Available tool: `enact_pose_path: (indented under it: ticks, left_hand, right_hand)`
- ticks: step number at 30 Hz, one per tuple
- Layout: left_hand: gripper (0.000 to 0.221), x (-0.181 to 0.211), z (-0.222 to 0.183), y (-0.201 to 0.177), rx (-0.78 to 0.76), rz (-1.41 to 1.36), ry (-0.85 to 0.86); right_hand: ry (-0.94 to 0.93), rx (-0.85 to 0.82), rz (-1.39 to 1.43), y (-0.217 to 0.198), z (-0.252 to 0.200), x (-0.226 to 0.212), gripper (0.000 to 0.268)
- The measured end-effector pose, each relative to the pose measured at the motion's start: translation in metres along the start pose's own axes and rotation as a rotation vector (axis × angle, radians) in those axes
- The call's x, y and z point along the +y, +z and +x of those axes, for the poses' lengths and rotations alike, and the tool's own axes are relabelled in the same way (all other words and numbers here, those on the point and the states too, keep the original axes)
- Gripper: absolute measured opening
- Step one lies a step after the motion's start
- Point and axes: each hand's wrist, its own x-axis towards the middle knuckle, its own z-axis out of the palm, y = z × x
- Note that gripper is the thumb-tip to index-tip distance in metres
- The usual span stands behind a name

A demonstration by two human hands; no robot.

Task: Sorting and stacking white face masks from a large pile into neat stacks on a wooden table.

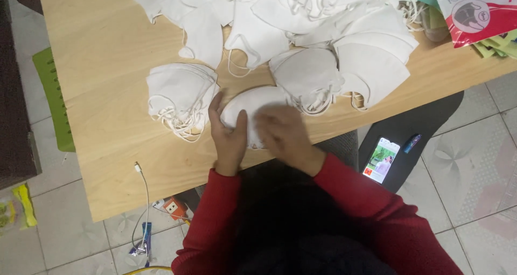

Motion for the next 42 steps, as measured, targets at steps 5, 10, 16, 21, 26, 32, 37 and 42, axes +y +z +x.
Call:
enact_pose_path:
  ticks: [5, 10, 16, 21, 26, 32, 37, 42]
  left_hand:
    - [0.077, 0.009, -0.008, 0.0, 0.002, 0.009, 0.003]
    - [0.069, 0.023, -0.008, -0.003, -0.041, 0.004, 0.082]
    - [0.026, -0.007, -0.007, -0.001, -0.071, 0.017, 0.121]
    - [0.023, -0.005, -0.006, -0.001, -0.068, 0.039, 0.14]
    - [0.023, -0.001, -0.006, -0.002, -0.076, 0.034, 0.098]
    - [0.018, 0.001, -0.006, -0.001, -0.075, 0.018, 0.086]
    - [0.018, 0.002, -0.006, -0.002, -0.08, -0.014, 0.092]
    - [0.034, -0.002, -0.006, -0.006, -0.135, -0.098, 0.063]
  right_hand:
    - [0.155, -0.089, -0.412, -0.066, 0.019, 0.011, 0.025]
    - [0.3, -0.238, -0.605, -0.079, 0.021, 0.019, 0.02]
    - [0.374, -0.234, -0.633, -0.08, 0.019, 0.024, 0.014]
    - [0.389, -0.268, -0.549, -0.082, 0.021, 0.021, 0.017]
    - [0.439, -0.153, -0.44, -0.084, 0.025, 0.017, 0.014]
    - [0.262, 0.029, -0.372, -0.083, 0.032, 0.002, 0.011]
    - [-0.02, 0.006, -0.419, -0.052, 0.009, 0.0, 0.007]
    - [-0.1, -0.171, -0.236, -0.012, -0.01, -0.014, 0.01]
